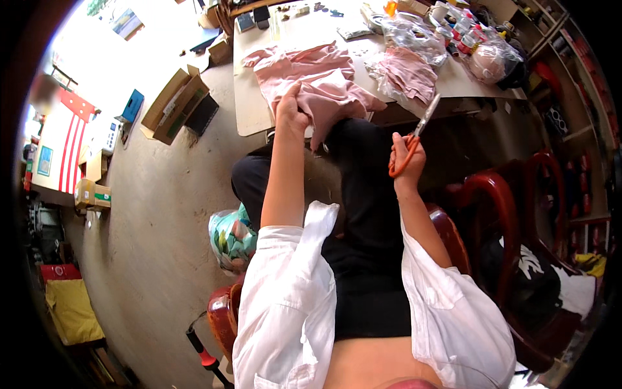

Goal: The person uses orange-handled scissors to cut a large piece of pink fabric on a table. They repeatedly fold and trim the material, creating smaller rectangular pieces. The person occasionally pauses to adjust the fabric or remove small scraps before continuing the cutting process.

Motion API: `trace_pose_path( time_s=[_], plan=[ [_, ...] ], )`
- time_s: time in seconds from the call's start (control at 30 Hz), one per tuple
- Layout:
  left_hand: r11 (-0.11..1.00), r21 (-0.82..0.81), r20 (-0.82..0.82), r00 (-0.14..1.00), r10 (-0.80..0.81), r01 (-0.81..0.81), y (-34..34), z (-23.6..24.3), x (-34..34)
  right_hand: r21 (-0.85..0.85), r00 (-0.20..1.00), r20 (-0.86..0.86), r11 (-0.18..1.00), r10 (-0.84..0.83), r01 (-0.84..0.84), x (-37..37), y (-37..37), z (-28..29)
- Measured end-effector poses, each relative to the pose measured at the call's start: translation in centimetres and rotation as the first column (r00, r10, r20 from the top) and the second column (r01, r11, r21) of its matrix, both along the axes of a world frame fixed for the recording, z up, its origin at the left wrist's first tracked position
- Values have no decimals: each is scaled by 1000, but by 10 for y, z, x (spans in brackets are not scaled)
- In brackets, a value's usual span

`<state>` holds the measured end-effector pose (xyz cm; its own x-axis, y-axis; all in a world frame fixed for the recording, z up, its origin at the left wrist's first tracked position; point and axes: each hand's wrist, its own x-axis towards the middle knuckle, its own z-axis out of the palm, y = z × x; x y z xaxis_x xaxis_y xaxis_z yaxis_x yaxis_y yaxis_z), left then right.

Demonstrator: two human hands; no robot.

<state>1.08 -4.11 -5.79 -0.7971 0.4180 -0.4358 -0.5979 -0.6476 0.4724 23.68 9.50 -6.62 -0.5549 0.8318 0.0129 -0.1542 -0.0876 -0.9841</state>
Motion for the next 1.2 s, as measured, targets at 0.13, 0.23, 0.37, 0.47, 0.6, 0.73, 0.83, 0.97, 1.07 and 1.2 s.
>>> trace_pose_path(
  time_s=[0.13,0.23,0.37,0.47,0.6,0.73,0.83,0.97,1.07,1.2],
  plan=[
    [985,89,76,985,-154,147,-13,4,-43,67,994,82,995,-74,68,-28,13,-30],
    [994,-106,-33,999,-37,34,-21,4,-68,59,995,71,996,-74,70,-45,21,-49],
    [956,-214,-277,951,136,-199,-50,-19,-125,122,995,73,990,-73,63,-76,20,-62],
    [856,-316,-504,837,213,-408,-72,-36,-136,193,992,104,980,-73,52,-94,22,-73],
    [500,-354,-729,568,381,-790,-61,-81,-48,183,956,256,978,-141,95,-99,38,-97],
    [452,-612,-549,761,347,-648,-56,-148,50,274,910,338,950,-241,149,-105,37,-143],
    [516,-683,-449,854,262,-517,-48,-174,58,271,918,339,956,-204,113,-111,34,-153],
    [447,-684,-551,810,202,-576,-44,-193,45,294,897,399,953,-190,71,-121,17,-142],
    [529,-640,-498,825,266,-557,-37,-170,31,261,907,364,958,-211,119,-134,24,-156],
    [580,-627,-472,846,249,-521,-45,-164,23,167,931,311,975,-190,143,-143,20,-149]
  ],
)
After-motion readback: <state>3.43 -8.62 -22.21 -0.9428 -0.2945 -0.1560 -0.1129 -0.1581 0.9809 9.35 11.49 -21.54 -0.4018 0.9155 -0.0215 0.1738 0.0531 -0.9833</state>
